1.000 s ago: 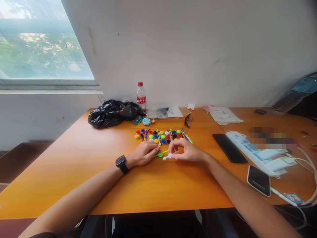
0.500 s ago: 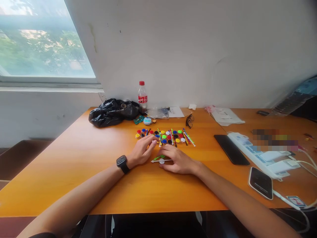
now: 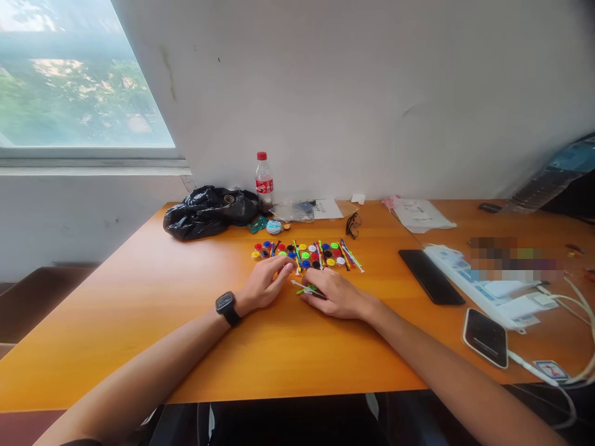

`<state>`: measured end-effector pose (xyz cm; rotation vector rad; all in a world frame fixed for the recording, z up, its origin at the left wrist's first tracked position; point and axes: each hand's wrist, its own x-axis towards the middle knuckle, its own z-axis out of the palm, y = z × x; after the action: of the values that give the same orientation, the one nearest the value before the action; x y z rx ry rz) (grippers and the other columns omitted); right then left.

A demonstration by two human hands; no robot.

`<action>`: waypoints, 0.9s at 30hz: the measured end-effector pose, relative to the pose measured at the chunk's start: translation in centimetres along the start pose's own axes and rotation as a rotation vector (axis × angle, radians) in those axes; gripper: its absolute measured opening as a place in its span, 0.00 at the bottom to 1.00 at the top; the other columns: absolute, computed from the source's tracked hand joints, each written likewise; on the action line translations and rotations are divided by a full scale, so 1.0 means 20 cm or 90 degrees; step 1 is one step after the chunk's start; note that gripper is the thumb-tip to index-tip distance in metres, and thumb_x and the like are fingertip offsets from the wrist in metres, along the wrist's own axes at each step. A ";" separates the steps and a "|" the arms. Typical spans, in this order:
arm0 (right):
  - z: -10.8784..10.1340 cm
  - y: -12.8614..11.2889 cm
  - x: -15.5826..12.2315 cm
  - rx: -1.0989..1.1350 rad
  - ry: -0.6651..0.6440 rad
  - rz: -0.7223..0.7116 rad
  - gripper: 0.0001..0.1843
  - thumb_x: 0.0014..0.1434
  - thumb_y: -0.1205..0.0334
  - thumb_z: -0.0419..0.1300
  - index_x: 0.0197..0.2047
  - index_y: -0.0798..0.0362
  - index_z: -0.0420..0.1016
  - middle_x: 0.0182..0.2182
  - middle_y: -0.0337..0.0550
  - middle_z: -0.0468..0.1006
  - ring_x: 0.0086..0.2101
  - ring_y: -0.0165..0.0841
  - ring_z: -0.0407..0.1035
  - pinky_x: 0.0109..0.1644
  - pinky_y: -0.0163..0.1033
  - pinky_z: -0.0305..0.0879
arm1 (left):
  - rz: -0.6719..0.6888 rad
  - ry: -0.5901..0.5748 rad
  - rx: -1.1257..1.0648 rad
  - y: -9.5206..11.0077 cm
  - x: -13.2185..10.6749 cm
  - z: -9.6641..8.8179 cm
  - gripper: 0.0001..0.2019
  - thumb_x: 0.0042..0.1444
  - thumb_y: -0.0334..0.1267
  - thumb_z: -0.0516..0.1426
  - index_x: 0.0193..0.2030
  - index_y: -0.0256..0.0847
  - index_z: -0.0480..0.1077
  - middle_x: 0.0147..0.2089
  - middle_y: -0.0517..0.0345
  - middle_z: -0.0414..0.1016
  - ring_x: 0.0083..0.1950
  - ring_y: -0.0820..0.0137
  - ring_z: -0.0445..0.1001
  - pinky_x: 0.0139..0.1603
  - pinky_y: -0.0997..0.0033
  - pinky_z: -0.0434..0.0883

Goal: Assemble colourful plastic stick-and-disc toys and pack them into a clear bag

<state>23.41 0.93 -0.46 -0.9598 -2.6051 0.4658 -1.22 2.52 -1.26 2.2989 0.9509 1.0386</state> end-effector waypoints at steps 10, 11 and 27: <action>-0.23 0.31 -0.03 -0.087 0.331 0.212 0.12 0.73 0.50 0.54 0.43 0.49 0.71 0.41 0.50 0.78 0.42 0.43 0.72 0.45 0.43 0.61 | 0.009 0.147 0.090 -0.06 0.02 -0.01 0.05 0.72 0.38 0.55 0.46 0.43 0.72 0.43 0.54 0.76 0.43 0.66 0.73 0.46 0.64 0.71; -0.26 0.39 -0.05 -0.123 0.359 0.265 0.13 0.73 0.50 0.54 0.44 0.50 0.71 0.42 0.51 0.78 0.43 0.44 0.72 0.45 0.43 0.61 | 0.009 0.166 0.097 -0.08 0.02 -0.02 0.04 0.70 0.37 0.56 0.46 0.43 0.72 0.43 0.54 0.76 0.43 0.65 0.73 0.46 0.64 0.71; -0.38 0.65 -0.21 -0.345 0.092 0.713 0.21 0.66 0.49 0.57 0.50 0.56 0.81 0.45 0.63 0.83 0.48 0.57 0.78 0.48 0.53 0.68 | -0.168 0.097 0.166 -0.49 0.04 -0.12 0.21 0.73 0.46 0.51 0.66 0.42 0.73 0.67 0.45 0.75 0.67 0.52 0.71 0.70 0.46 0.67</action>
<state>36.90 8.92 0.24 -2.4884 -1.8397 -0.1134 -6.74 9.94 -5.57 2.2354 1.4847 1.0374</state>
